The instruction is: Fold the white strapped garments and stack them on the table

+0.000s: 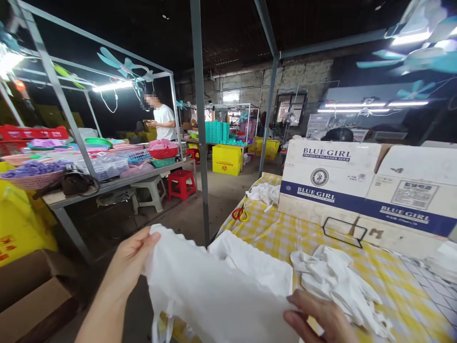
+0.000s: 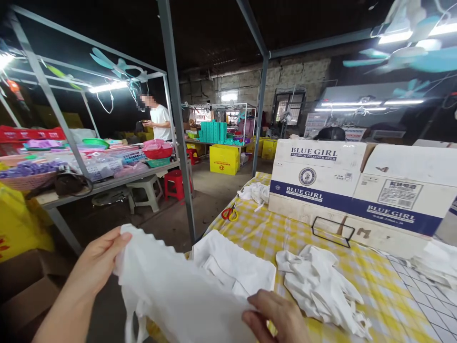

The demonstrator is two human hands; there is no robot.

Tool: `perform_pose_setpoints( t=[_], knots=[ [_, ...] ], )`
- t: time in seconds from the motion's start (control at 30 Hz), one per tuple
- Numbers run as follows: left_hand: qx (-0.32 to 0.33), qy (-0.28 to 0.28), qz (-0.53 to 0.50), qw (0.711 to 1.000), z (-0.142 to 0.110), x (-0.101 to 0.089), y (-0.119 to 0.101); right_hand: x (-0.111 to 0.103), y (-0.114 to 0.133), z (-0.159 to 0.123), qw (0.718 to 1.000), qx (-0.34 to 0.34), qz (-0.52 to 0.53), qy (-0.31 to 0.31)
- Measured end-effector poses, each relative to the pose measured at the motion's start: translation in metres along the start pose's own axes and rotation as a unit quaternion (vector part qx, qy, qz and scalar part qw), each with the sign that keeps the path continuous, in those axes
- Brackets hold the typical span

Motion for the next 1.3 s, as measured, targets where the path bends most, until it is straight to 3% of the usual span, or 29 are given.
perform_pose_setpoints(
  t=[0.1, 0.17, 0.23, 0.33, 0.4, 0.57, 0.77, 1.17, 1.3],
  knots=[
    [0.053, 0.010, 0.237, 0.970, 0.031, 0.048, -0.010, 0.007, -0.055, 0.013, 0.994, 0.097, -0.024, -0.030],
    [0.032, 0.038, 0.411, 0.910, 0.053, 0.095, 0.003, 0.027, -0.105, 0.020, 0.982, 0.175, -0.058, -0.033],
    [-0.025, 0.090, 0.535, 0.840, 0.071, 0.143, 0.031, 0.054, -0.155, 0.022, 0.966, 0.248, -0.071, -0.021],
    [-0.046, 0.110, 0.558, 0.821, 0.093, 0.196, 0.069, 0.091, -0.207, 0.016, 0.952, 0.300, -0.054, -0.008],
    [-0.065, 0.112, 0.562, 0.817, 0.105, 0.213, 0.091, 0.105, -0.223, 0.010, 0.950, 0.312, -0.027, -0.012],
    [-0.120, 0.116, 0.574, 0.802, 0.129, 0.214, 0.133, 0.103, -0.232, 0.002, 0.943, 0.330, 0.004, -0.037],
    [-0.111, 0.143, 0.584, 0.791, 0.141, 0.208, 0.162, 0.094, -0.234, 0.009, 0.935, 0.353, -0.003, -0.032],
    [-0.068, 0.137, 0.598, 0.787, 0.144, 0.212, 0.158, 0.086, -0.231, 0.009, 0.913, 0.403, -0.054, -0.025],
    [-0.040, 0.135, 0.604, 0.785, 0.142, 0.215, 0.145, 0.082, -0.219, 0.009, 0.920, 0.371, -0.114, -0.049]
  ],
)
Point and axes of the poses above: each hand's wrist, its own z-axis towards the middle knuckle, its own x-axis out of the palm, y = z × x, the point moved 5 cm from there along z, towards the middle knuckle, and after that the axes turned 11 degrees about y, right-handed, at the moved point
